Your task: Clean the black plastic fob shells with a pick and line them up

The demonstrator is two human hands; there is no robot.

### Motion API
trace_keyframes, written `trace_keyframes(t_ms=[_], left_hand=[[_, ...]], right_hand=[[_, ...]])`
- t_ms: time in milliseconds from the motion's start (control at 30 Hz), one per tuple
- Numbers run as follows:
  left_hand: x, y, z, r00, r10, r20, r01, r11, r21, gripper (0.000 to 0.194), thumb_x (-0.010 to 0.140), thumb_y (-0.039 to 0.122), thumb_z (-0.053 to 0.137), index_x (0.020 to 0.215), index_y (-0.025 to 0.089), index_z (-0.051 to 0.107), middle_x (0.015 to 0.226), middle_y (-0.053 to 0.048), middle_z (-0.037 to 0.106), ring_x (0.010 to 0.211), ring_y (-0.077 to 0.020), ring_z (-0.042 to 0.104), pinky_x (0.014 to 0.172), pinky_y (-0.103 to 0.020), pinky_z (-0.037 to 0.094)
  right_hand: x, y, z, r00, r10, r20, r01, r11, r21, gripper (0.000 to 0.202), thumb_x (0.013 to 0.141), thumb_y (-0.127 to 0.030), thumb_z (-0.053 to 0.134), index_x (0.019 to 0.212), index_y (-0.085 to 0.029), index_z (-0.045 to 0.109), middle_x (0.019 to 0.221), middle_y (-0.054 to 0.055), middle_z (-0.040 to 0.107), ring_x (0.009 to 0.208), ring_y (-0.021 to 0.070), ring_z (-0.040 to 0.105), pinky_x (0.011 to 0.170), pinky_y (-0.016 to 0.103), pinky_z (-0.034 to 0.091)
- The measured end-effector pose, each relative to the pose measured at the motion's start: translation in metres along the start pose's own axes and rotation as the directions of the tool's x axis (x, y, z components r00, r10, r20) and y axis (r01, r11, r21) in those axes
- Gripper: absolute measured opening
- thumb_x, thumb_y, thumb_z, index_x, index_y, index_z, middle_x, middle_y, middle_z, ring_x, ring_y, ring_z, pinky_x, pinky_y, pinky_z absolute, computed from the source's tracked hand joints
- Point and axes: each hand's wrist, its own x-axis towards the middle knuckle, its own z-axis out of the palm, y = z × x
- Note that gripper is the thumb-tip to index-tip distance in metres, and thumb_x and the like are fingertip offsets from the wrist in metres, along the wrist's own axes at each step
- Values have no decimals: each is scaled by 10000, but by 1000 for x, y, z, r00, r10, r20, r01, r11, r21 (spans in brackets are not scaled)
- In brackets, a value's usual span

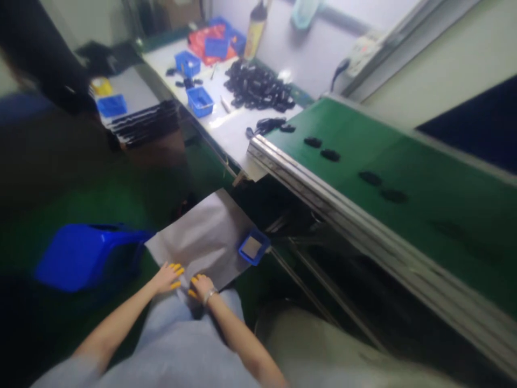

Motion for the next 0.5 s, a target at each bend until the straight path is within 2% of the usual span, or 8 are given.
trace_keyframes(t_ms=[100, 167, 233, 300, 400, 500], left_hand=[[12, -19, 4, 997, 71, 22, -70, 995, -71, 576, 844, 421, 557, 1375, 216, 466, 1399, -167, 459, 1310, -326, 409, 1100, -505, 283], [19, -31, 5, 995, 88, 40, -82, 988, -132, 554, 851, 396, 568, 1362, 201, 477, 1383, -169, 468, 1295, -316, 431, 1087, -480, 318], [25, -43, 1, 995, 78, 58, -64, 976, -210, 520, 859, 377, 583, 1336, 189, 494, 1375, -156, 478, 1273, -302, 455, 1079, -494, 336], [31, -52, -7, 997, 35, 73, -12, 953, -303, 459, 873, 370, 587, 1286, 179, 523, 1353, -130, 502, 1234, -275, 489, 1050, -508, 378], [43, -61, -25, 988, -129, 83, 153, 881, -449, 374, 899, 362, 562, 1215, 162, 553, 1261, -104, 559, 1115, -232, 563, 946, -470, 481], [61, -67, -40, 925, -370, 89, 351, 740, -574, 362, 909, 375, 546, 1189, 146, 555, 1150, -93, 601, 978, -196, 612, 832, -404, 539]], right_hand=[[13, -31, 27, 979, 193, -72, -191, 981, 40, 656, 663, -480, 762, 1214, -182, 565, 1223, 172, 559, 1138, 322, 512, 961, 443, 390], [21, -52, 45, 927, 354, -121, -340, 932, 122, 715, 629, -416, 811, 1239, -156, 544, 1268, 193, 524, 1185, 350, 475, 988, 498, 365], [28, -72, 60, 859, 493, -138, -452, 857, 247, 613, 697, -361, 779, 1226, -152, 551, 1301, 165, 509, 1217, 336, 453, 1014, 529, 345], [32, -87, 70, 789, 601, -130, -510, 758, 406, 461, 801, -332, 695, 1208, -162, 563, 1323, 121, 501, 1227, 300, 455, 1028, 538, 347], [33, -99, 77, 683, 724, -99, -486, 552, 678, 373, 878, -325, 613, 1217, -177, 560, 1338, 93, 496, 1226, 270, 467, 1030, 534, 368], [34, -98, 81, 573, 819, -29, -321, 256, 912, 384, 888, -331, 603, 1237, -178, 547, 1339, 97, 497, 1207, 263, 488, 1002, 515, 412]])
